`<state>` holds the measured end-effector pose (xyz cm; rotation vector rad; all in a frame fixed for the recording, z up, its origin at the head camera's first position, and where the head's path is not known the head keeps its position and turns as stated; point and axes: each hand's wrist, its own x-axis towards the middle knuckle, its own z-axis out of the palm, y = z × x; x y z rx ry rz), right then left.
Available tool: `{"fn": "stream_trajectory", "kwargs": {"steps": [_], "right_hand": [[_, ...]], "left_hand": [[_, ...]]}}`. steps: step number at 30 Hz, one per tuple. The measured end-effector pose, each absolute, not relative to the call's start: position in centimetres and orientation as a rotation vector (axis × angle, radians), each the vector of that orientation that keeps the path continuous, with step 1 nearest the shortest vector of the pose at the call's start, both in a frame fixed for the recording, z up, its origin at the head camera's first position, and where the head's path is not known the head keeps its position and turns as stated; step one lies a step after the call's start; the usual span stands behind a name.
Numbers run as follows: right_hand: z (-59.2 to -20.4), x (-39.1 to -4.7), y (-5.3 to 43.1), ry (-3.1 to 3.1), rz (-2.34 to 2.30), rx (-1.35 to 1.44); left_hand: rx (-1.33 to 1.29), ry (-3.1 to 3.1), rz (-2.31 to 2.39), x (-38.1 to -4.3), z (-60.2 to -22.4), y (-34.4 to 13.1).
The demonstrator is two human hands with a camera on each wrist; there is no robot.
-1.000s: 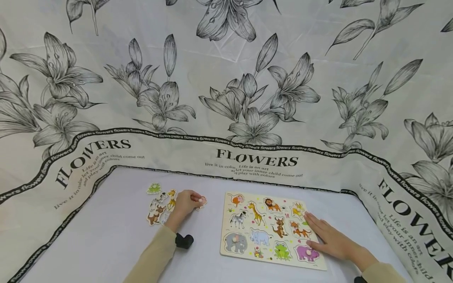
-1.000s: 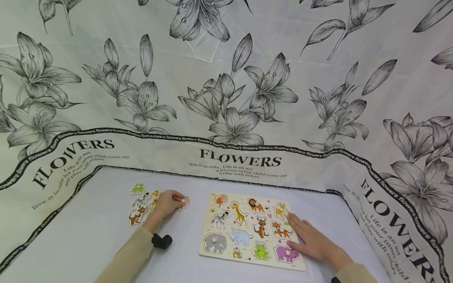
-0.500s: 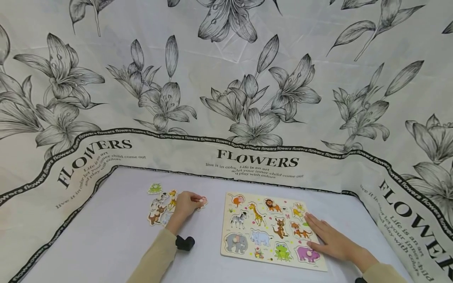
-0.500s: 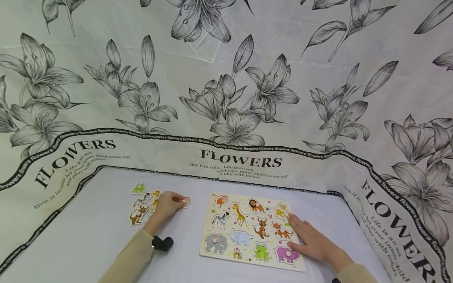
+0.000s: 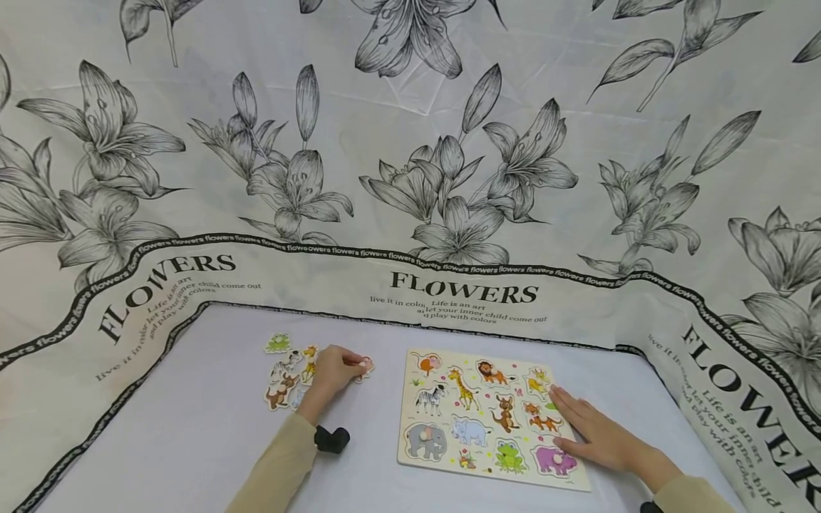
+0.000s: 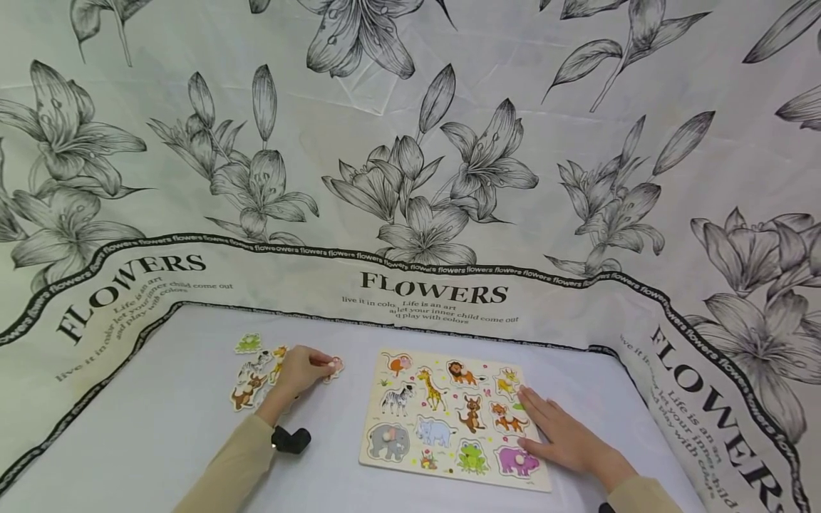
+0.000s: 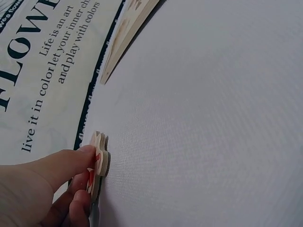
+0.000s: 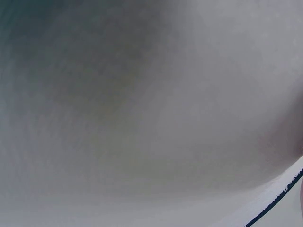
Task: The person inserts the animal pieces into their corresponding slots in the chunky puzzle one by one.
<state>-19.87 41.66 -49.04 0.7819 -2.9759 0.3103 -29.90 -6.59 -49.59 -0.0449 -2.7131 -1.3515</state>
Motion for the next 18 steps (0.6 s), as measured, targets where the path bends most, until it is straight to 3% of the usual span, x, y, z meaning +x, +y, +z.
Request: {"fn": "stream_trajectory", "kwargs": {"steps": [18], "right_hand": [[-49.1,-19.9,41.7,-2.959,0.303,0.801]], "left_hand": [[-0.144,-2.663,-1.325,-30.0,-49.0,-4.7]]}}
